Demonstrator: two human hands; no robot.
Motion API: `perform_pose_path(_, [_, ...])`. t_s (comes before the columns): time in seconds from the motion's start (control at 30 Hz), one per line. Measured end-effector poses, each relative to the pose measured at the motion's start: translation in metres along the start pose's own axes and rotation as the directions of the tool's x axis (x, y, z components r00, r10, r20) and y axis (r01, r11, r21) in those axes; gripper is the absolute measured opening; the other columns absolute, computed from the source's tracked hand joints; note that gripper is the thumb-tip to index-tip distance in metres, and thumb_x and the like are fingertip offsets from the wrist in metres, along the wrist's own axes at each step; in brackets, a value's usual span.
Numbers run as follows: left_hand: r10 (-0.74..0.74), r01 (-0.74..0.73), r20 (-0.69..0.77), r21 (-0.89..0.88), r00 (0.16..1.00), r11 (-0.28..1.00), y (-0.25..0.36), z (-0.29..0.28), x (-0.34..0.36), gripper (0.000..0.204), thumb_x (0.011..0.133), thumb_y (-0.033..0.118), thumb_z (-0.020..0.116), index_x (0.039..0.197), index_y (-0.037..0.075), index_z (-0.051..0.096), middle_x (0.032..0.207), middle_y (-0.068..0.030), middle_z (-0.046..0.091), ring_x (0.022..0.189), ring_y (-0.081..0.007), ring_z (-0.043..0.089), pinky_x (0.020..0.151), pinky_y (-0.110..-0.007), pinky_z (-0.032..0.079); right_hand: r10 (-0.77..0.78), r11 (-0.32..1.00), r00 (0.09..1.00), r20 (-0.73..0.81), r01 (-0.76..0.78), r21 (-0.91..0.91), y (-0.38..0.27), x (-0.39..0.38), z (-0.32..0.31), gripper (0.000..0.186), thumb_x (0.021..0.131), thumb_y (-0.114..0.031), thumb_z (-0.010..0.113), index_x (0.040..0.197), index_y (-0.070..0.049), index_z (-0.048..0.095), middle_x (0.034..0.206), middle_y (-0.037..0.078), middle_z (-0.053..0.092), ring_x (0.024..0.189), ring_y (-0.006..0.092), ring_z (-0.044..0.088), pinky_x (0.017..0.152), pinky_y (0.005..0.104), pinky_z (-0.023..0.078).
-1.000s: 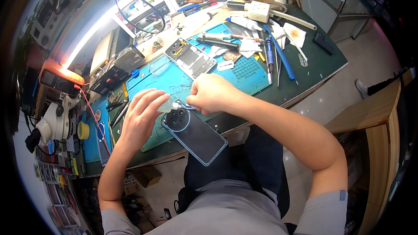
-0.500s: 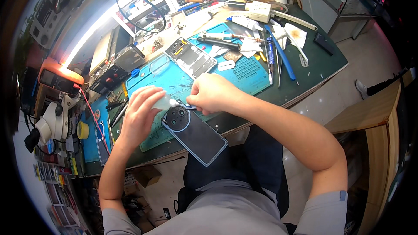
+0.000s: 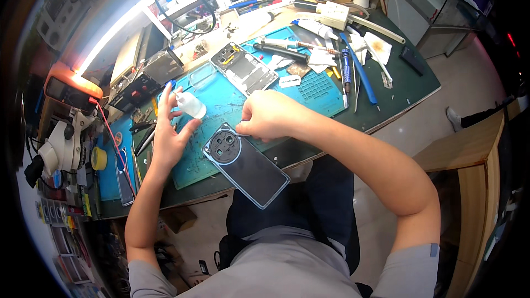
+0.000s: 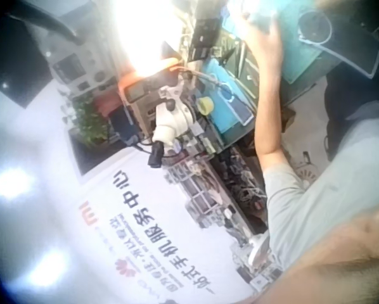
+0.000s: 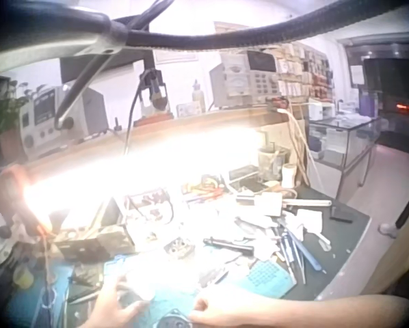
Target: The person applies adhesive to the camera module area of a smartphone back cover and presses it into place. They then use a small tool to adjust the module and wipe the surface with a cloth.
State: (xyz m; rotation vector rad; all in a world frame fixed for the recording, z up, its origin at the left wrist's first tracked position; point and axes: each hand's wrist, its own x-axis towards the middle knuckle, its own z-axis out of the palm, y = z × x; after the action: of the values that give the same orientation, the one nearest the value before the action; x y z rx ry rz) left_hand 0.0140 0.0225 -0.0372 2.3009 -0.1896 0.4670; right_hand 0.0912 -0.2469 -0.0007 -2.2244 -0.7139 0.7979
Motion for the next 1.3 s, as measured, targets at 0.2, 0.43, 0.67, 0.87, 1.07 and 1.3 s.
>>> perform_pose_path(0.2, [0.497,-0.560,0.305,0.171,0.812,0.810,0.065,0.001,-0.065,0.072,0.078,0.039,0.088,0.138,0.009,0.063,0.135,-0.0107,0.065,0.127,-0.0316,0.060,0.110,-0.047,0.047,0.020,1.000,0.999,-0.045,-0.019,0.008,-0.001,0.001,0.001,0.031,0.091,-0.031,0.068,0.081,-0.003,0.077,0.063,0.008,0.072,0.062,0.0188,0.073,0.068,0.0360,0.058])
perform_pose_path(0.43, [0.507,-0.637,0.413,0.287,0.756,0.715,0.070,0.021,-0.076,0.050,0.087,0.031,0.076,0.130,0.006,0.070,0.140,-0.0117,0.066,0.132,-0.0263,0.062,0.112,-0.043,0.049,0.039,0.999,0.995,-0.091,-0.035,0.041,-0.004,0.003,0.007,0.030,0.089,-0.027,0.066,0.074,-0.003,0.076,0.059,0.008,0.070,0.059,0.0202,0.072,0.068,0.0369,0.058])
perform_pose_path(0.67, [0.481,-0.628,0.427,0.332,0.765,0.704,0.068,0.016,-0.081,0.049,0.088,0.025,0.073,0.131,0.002,0.068,0.140,-0.0134,0.066,0.128,-0.0276,0.062,0.110,-0.042,0.051,-0.139,0.953,0.988,-0.059,0.118,-0.280,-0.005,0.010,0.002,0.035,0.094,-0.030,0.067,0.089,0.003,0.074,0.073,0.020,0.070,0.068,0.0334,0.069,0.067,0.0425,0.054])
perform_pose_path(0.87, [0.454,-0.576,0.362,0.400,0.814,0.713,0.072,0.025,-0.089,0.044,0.091,0.024,0.071,0.132,0.008,0.070,0.139,-0.0114,0.066,0.123,-0.0269,0.064,0.106,-0.040,0.055,-0.200,0.942,0.979,-0.048,0.179,-0.285,-0.005,0.016,0.004,0.033,0.095,-0.030,0.067,0.092,0.002,0.075,0.081,0.024,0.072,0.080,0.0401,0.071,0.073,0.0469,0.055])
perform_pose_path(1.07, [0.482,-0.585,0.332,0.452,0.811,0.674,0.069,0.030,-0.090,0.040,0.091,0.022,0.069,0.129,0.009,0.074,0.135,-0.0108,0.069,0.122,-0.0259,0.064,0.102,-0.039,0.058,-0.269,0.938,0.952,-0.148,0.224,-0.264,-0.001,0.019,0.014,0.029,0.095,-0.028,0.069,0.094,0.000,0.075,0.083,0.021,0.073,0.081,0.0398,0.071,0.074,0.0468,0.055])
perform_pose_path(1.3, [0.490,-0.574,0.303,0.491,0.818,0.655,0.068,0.034,-0.093,0.038,0.092,0.019,0.065,0.127,0.007,0.075,0.133,-0.0124,0.071,0.118,-0.0252,0.065,0.102,-0.039,0.058,-0.318,0.918,0.948,-0.030,0.300,-0.260,-0.004,0.026,0.003,0.023,0.094,-0.025,0.070,0.092,-0.002,0.073,0.080,0.019,0.071,0.077,0.0383,0.069,0.069,0.0457,0.052])
